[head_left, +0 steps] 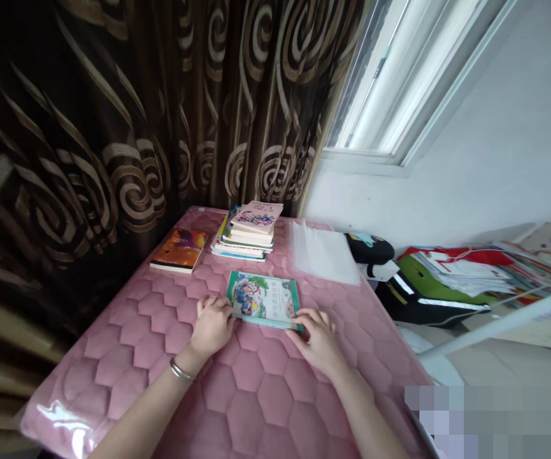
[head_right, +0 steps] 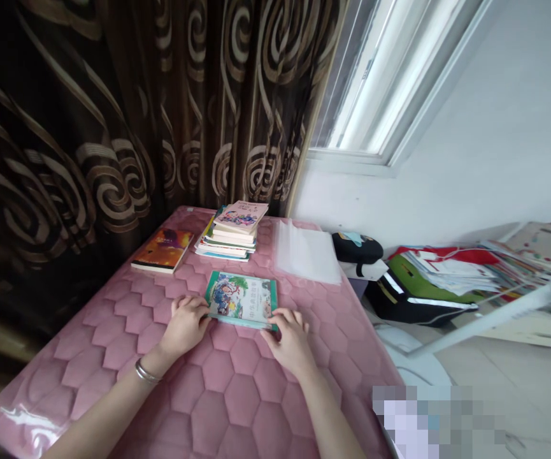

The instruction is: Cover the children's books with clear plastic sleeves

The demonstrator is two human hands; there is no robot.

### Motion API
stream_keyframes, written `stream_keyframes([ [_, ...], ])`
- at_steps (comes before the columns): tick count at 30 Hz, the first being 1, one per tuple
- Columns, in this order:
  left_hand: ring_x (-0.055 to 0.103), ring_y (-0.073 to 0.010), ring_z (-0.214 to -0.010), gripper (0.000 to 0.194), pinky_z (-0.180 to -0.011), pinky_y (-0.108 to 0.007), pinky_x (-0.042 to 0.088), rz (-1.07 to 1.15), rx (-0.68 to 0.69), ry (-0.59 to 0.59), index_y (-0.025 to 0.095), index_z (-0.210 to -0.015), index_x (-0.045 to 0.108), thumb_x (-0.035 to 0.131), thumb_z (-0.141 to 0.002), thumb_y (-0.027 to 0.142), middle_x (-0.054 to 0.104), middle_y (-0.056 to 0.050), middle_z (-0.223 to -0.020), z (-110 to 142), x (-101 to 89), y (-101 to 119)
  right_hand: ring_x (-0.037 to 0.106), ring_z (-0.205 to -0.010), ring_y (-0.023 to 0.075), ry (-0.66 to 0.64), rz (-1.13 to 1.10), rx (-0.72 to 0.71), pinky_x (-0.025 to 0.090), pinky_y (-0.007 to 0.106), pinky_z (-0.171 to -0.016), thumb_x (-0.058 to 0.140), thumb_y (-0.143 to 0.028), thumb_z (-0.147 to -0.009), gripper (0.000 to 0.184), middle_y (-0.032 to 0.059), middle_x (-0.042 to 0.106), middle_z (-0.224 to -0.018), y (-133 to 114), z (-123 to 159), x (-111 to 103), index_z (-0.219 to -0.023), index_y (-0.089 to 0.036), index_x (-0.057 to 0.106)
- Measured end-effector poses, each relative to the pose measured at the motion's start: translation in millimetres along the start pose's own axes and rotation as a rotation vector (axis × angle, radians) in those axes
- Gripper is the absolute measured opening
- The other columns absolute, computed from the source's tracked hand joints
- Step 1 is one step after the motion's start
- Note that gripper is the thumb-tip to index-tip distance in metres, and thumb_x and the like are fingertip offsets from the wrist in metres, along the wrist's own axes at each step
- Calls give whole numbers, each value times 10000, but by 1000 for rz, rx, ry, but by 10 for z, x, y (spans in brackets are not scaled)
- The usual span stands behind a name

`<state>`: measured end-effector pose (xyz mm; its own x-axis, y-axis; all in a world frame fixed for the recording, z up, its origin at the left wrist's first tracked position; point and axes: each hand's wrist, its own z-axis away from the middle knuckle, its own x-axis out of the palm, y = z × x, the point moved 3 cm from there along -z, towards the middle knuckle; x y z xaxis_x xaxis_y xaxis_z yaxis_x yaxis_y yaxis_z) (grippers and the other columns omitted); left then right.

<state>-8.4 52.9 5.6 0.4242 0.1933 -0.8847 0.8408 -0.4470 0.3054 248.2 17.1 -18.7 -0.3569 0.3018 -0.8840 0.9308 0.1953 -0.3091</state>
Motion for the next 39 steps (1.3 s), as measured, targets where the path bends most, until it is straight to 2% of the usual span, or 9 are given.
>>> stream_keyframes([
  [6,542,-235,-1023,135,-1003,-490,289,9,39,-32,227,-934,682,602,-829,196,636,-50,-1007,-82,247,412,483,-1049,265,1,47,-51,362,372,-810,598,-416,-843,200,82,619,-1075,-477,-158,154,-876,-220,618],
  [10,549,-230,-1017,140,-1007,-492,281,10,28,-36,222,-890,688,573,-848,155,646,-54,-973,-106,325,469,492,-1034,259,22,59,-35,359,372,-811,595,-352,-854,128,78,632,-1058,-561,-202,225,-849,-225,607],
  [14,550,-225,-1026,157,-984,-476,291,52,15,-21,288,-919,710,615,-839,190,660,-18,-988,-85,247,311,494,-1047,253,21,58,-17,359,365,-808,602,-352,-849,119,65,631,-1087,-403,-162,200,-862,-234,616],
  [21,573,-213,-1012,126,-907,-396,356,108,-208,4,300,-876,735,675,-784,239,674,0,-1024,-7,73,-278,523,-1001,249,30,46,67,373,354,-766,596,-350,-822,116,50,635,-1084,75,-30,63,-854,-251,649],
  [27,563,-211,-990,165,-846,-370,360,132,-196,-4,303,-889,731,662,-786,194,705,18,-989,48,71,-357,535,-1026,243,-81,-29,88,391,373,-793,577,-249,-806,112,18,630,-1129,158,-45,-25,-874,-271,664],
  [30,553,-215,-1002,159,-846,-375,356,135,-213,6,307,-882,730,659,-788,200,705,18,-1000,55,81,-339,539,-1049,245,-144,-63,105,391,397,-850,603,-263,-792,95,6,624,-1140,149,-207,-44,-820,-283,692],
  [33,547,-221,-1011,155,-846,-379,358,144,-225,-10,297,-889,731,653,-791,206,707,4,-1008,54,91,-344,554,-1054,231,-127,-63,89,398,372,-874,585,-297,-819,124,29,636,-1104,92,-521,9,-799,-266,704],
  [36,549,-221,-1008,152,-854,-385,358,159,-229,-14,292,-895,730,647,-798,210,709,-2,-1011,56,94,-356,542,-1109,222,-133,0,18,378,367,-923,536,-285,-863,210,52,626,-1155,-32,-898,148,-1014,-258,678],
  [39,552,-215,-1005,154,-850,-381,358,166,-229,-6,297,-898,729,651,-801,208,709,3,-1009,65,94,-360,503,-1193,231,-235,88,6,356,361,-949,495,-291,-902,318,64,592,-1263,-130,-1189,298,-1199,-256,601],
])
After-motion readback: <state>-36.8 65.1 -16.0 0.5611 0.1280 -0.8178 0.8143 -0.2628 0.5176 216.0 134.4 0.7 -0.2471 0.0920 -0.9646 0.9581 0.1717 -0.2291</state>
